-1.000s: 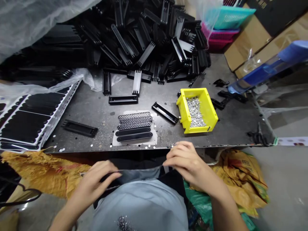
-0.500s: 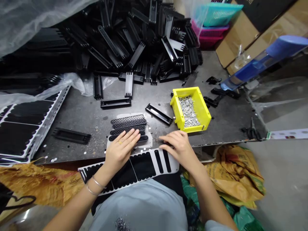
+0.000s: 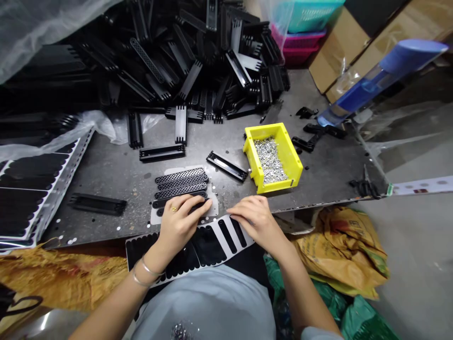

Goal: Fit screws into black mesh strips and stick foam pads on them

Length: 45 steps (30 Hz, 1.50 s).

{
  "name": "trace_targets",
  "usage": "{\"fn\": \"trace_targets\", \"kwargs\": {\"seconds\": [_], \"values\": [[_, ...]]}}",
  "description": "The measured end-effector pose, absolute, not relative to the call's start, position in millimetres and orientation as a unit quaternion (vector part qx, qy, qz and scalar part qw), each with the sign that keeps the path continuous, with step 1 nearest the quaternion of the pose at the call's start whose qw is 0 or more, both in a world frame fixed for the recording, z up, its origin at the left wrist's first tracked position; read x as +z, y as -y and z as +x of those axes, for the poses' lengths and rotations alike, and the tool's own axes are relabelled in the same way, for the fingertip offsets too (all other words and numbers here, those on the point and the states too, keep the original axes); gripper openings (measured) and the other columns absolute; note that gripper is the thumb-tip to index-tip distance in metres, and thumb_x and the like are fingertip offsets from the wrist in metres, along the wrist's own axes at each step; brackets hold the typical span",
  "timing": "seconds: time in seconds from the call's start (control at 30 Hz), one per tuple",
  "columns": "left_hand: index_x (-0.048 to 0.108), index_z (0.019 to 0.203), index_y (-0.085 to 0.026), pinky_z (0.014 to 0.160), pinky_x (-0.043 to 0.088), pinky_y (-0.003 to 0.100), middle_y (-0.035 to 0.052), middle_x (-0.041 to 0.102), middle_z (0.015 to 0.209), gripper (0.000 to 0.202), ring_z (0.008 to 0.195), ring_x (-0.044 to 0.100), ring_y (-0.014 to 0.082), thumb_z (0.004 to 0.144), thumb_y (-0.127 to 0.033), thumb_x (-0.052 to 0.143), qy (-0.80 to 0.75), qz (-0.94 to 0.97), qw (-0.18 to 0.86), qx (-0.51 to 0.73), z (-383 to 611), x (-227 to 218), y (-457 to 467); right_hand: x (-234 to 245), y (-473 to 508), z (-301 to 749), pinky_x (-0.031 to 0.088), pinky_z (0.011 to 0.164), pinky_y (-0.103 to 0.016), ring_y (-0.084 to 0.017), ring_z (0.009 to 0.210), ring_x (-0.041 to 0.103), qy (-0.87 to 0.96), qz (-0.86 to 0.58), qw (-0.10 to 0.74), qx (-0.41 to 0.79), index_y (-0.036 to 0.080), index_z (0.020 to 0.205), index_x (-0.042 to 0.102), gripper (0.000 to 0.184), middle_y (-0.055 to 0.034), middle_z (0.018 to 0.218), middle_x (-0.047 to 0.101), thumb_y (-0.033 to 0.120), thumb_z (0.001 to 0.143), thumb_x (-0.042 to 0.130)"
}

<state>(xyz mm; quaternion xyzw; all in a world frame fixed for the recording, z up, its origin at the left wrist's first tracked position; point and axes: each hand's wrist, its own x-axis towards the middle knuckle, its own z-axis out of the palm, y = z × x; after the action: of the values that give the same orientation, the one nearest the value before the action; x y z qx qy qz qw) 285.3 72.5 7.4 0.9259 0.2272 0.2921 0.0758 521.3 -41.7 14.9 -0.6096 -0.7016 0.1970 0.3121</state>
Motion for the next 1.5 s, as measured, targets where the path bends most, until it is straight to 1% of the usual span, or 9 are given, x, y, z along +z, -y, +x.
{"fn": "trace_targets", "kwargs": {"seconds": [0.2,0.37,0.5,0.57,0.7,0.77,0.97,1.13,1.5], "values": [[0.071,0.113,-0.022,0.090,0.043,0.038,0.0033,0.077,0.101,0.014,0.098,0.066,0.0196,0.102,-0.023,0.062,-0.282,0.871,0.291,0.277,302.5,27.0,-49.0,26.8,35.5,510.0,0.039,0.100,-0.045,-0.019,0.098,0.069,0.693,-0.580,0.399,0.154,0.031,0.111,0.072,0.022,0.0033,0.098,0.079,0.014,0.101,0.063],[0.069,0.095,-0.019,0.073,0.044,0.034,0.0028,0.069,0.082,0.020,0.076,0.059,0.0173,0.106,-0.021,0.052,-0.307,0.845,0.351,0.262,307.9,35.0,-38.6,31.1,43.9,501.8,0.038,0.104,-0.053,-0.031,0.125,0.058,0.711,-0.617,0.335,0.025,0.039,0.127,0.072,0.037,-0.0044,0.133,0.070,0.025,0.094,0.075],[0.066,0.108,-0.016,0.064,0.046,0.028,0.0035,0.069,0.083,0.015,0.069,0.061,0.0139,0.103,-0.011,0.053,-0.301,0.849,0.289,0.325,294.0,37.5,-32.4,37.7,65.9,508.4,0.046,0.097,-0.052,-0.031,0.119,0.059,0.719,-0.597,0.353,0.047,0.043,0.111,0.078,0.030,-0.0031,0.124,0.069,0.021,0.090,0.077],[0.065,0.115,-0.014,0.064,0.045,0.028,0.0034,0.071,0.083,0.017,0.069,0.062,0.0137,0.101,-0.009,0.057,-0.300,0.862,0.206,0.353,290.3,36.3,-30.3,48.3,75.3,518.1,0.051,0.096,-0.056,-0.033,0.117,0.062,0.663,-0.595,0.434,0.135,0.040,0.103,0.076,0.017,-0.0055,0.119,0.067,0.028,0.091,0.076],[0.066,0.121,-0.014,0.060,0.038,0.032,0.0014,0.072,0.079,0.020,0.064,0.058,0.0153,0.101,-0.012,0.061,-0.271,0.892,0.086,0.351,304.9,22.1,-27.9,73.9,66.2,529.0,0.057,0.054,-0.040,-0.019,0.067,0.065,0.474,-0.570,0.621,0.255,0.038,0.110,0.070,0.019,-0.0075,0.106,0.059,0.028,0.094,0.071],[0.069,0.117,-0.016,0.061,0.037,0.034,0.0019,0.074,0.084,0.017,0.067,0.058,0.0162,0.103,-0.019,0.061,-0.277,0.895,0.084,0.338,312.9,15.1,-29.1,79.1,44.6,519.5,0.054,0.052,-0.034,-0.017,0.068,0.062,0.495,-0.617,0.575,0.212,0.037,0.117,0.071,0.033,-0.0071,0.105,0.058,0.018,0.090,0.074],[0.071,0.095,-0.024,0.085,0.042,0.037,-0.0002,0.076,0.088,0.009,0.084,0.065,0.0175,0.101,-0.024,0.064,-0.467,0.791,0.177,0.354,256.1,30.2,-63.5,47.5,-46.8,455.2,0.058,0.088,-0.037,-0.021,0.103,0.069,0.745,-0.537,0.361,0.162,0.030,0.139,0.065,0.039,-0.0081,0.117,0.071,0.018,0.102,0.060],[0.077,0.103,-0.026,0.090,0.044,0.040,-0.0003,0.081,0.094,0.015,0.094,0.067,0.0222,0.100,-0.028,0.062,-0.546,0.745,0.271,0.271,202.4,27.7,-108.0,21.6,-90.8,424.7,0.055,0.083,-0.038,-0.020,0.091,0.067,0.804,-0.465,0.328,0.175,0.021,0.102,0.078,0.019,-0.0065,0.107,0.079,0.028,0.104,0.060],[0.075,0.083,-0.023,0.079,0.048,0.032,0.0002,0.074,0.079,0.022,0.078,0.062,0.0183,0.098,-0.032,0.062,-0.531,0.710,0.358,0.292,213.4,21.3,-117.9,26.2,-94.8,422.3,0.056,0.087,-0.039,-0.020,0.094,0.065,0.786,-0.469,0.330,0.229,0.022,0.101,0.078,0.017,-0.0068,0.105,0.077,0.025,0.103,0.061]]}}
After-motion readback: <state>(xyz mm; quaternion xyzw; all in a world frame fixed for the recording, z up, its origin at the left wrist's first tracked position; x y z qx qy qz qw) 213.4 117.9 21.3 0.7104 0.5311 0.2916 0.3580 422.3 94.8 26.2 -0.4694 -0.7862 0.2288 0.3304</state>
